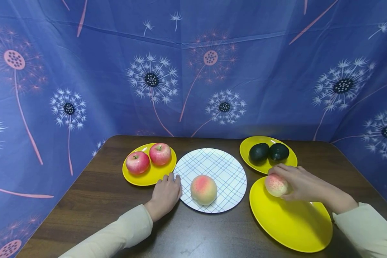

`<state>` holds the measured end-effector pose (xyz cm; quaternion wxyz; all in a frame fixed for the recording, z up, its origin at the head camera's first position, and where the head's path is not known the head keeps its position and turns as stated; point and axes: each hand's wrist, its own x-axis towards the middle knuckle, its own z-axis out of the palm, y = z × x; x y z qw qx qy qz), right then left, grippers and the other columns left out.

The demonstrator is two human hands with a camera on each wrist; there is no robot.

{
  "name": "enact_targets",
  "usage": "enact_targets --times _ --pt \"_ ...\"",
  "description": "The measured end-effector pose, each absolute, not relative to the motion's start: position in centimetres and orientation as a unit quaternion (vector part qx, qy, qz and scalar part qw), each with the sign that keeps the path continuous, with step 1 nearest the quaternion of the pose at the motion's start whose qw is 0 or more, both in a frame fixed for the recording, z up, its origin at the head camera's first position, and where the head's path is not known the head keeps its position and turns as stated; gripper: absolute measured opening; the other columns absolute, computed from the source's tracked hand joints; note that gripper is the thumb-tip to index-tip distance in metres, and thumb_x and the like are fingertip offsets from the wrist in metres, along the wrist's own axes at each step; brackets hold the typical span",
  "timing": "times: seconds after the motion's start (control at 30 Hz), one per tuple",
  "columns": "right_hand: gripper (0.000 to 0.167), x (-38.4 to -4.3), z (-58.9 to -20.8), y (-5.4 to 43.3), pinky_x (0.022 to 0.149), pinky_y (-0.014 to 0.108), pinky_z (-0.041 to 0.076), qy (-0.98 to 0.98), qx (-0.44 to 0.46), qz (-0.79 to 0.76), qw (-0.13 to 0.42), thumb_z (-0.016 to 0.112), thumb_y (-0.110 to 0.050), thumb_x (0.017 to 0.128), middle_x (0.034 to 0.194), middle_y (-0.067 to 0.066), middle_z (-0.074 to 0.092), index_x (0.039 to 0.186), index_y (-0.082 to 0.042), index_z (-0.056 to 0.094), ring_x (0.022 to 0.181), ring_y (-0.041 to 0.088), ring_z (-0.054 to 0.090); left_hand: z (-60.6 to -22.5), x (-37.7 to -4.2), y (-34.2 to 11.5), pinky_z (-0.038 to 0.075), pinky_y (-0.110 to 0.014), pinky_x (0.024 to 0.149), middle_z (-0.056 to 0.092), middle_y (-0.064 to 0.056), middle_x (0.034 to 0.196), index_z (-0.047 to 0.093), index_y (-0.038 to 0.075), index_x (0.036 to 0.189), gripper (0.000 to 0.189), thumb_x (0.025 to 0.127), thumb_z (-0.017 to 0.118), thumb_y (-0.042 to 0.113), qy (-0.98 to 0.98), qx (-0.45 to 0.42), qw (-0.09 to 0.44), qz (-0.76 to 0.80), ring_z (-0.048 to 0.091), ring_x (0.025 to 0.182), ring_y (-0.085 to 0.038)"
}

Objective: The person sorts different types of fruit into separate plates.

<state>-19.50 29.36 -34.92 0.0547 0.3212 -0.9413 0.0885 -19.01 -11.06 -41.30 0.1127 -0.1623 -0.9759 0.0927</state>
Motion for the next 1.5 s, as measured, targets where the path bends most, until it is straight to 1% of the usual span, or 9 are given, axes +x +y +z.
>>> enact_targets --times 0.13,0.4,0.83,1.03,1.13,1.33,1.5 --pt "0.066 -19.4 -34.8 29.7 0.072 0.035 0.036 -0.943 0.317 0.085 0.046 0.086 -0.024 0.051 0.102 -0.015 0.054 0.11 -0.025 0.055 0.09 0.007 0.049 -41.3 -19.1 -11.0 0.052 -0.031 0.066 0.059 -0.013 0.094 0.059 0.006 0.114 0.044 0.084 0.059 0.037 -0.976 -0.162 0.111 0.098 0.05 0.072 -0.022" --pt "0.066 -19.1 -34.6 30.2 0.075 0.037 0.037 -0.952 0.294 0.086 0.005 0.085 -0.027 0.054 0.105 -0.014 0.053 0.113 -0.023 0.054 0.091 0.008 0.049 -41.3 -19.1 -11.0 0.052 -0.03 0.064 0.059 -0.012 0.093 0.059 0.006 0.113 0.043 0.084 0.06 0.038 -0.975 -0.161 0.113 0.101 0.05 0.071 -0.021" --pt "0.068 -19.1 -34.8 30.9 0.076 0.038 0.036 -0.959 0.266 0.092 -0.021 0.085 -0.031 0.053 0.104 -0.011 0.053 0.113 -0.022 0.053 0.089 0.009 0.05 -41.4 -19.1 -11.1 0.051 -0.03 0.063 0.059 -0.012 0.092 0.06 0.005 0.111 0.042 0.084 0.06 0.037 -0.974 -0.165 0.117 0.1 0.05 0.07 -0.021" --pt "0.068 -19.2 -34.8 31.1 0.076 0.046 0.038 -0.962 0.248 0.108 -0.039 0.084 -0.036 0.054 0.104 -0.009 0.052 0.113 -0.022 0.052 0.089 0.011 0.05 -41.3 -19.0 -11.1 0.051 -0.03 0.062 0.058 -0.012 0.091 0.06 0.005 0.111 0.041 0.084 0.059 0.036 -0.973 -0.165 0.122 0.103 0.05 0.07 -0.021" --pt "0.069 -19.2 -34.9 31.1 0.076 0.047 0.039 -0.962 0.247 0.109 -0.039 0.084 -0.035 0.054 0.105 -0.007 0.053 0.114 -0.02 0.052 0.089 0.012 0.05 -41.3 -19.0 -11.1 0.051 -0.03 0.062 0.058 -0.012 0.091 0.06 0.005 0.111 0.041 0.084 0.059 0.036 -0.973 -0.165 0.123 0.103 0.05 0.07 -0.021" --pt "0.072 -19.2 -34.9 31.0 0.076 0.042 0.037 -0.964 0.243 0.103 -0.041 0.084 -0.036 0.054 0.11 -0.005 0.053 0.117 -0.018 0.052 0.091 0.012 0.051 -41.3 -19.1 -11.1 0.052 -0.03 0.063 0.059 -0.012 0.093 0.06 0.006 0.113 0.042 0.084 0.059 0.037 -0.974 -0.164 0.118 0.106 0.051 0.071 -0.021" --pt "0.072 -19.3 -35.0 30.8 0.076 0.042 0.038 -0.962 0.255 0.095 -0.028 0.084 -0.037 0.054 0.11 -0.004 0.055 0.116 -0.018 0.054 0.092 0.013 0.051 -41.3 -19.1 -11.1 0.052 -0.03 0.064 0.059 -0.012 0.094 0.06 0.006 0.114 0.043 0.084 0.059 0.037 -0.974 -0.163 0.117 0.107 0.051 0.072 -0.021"
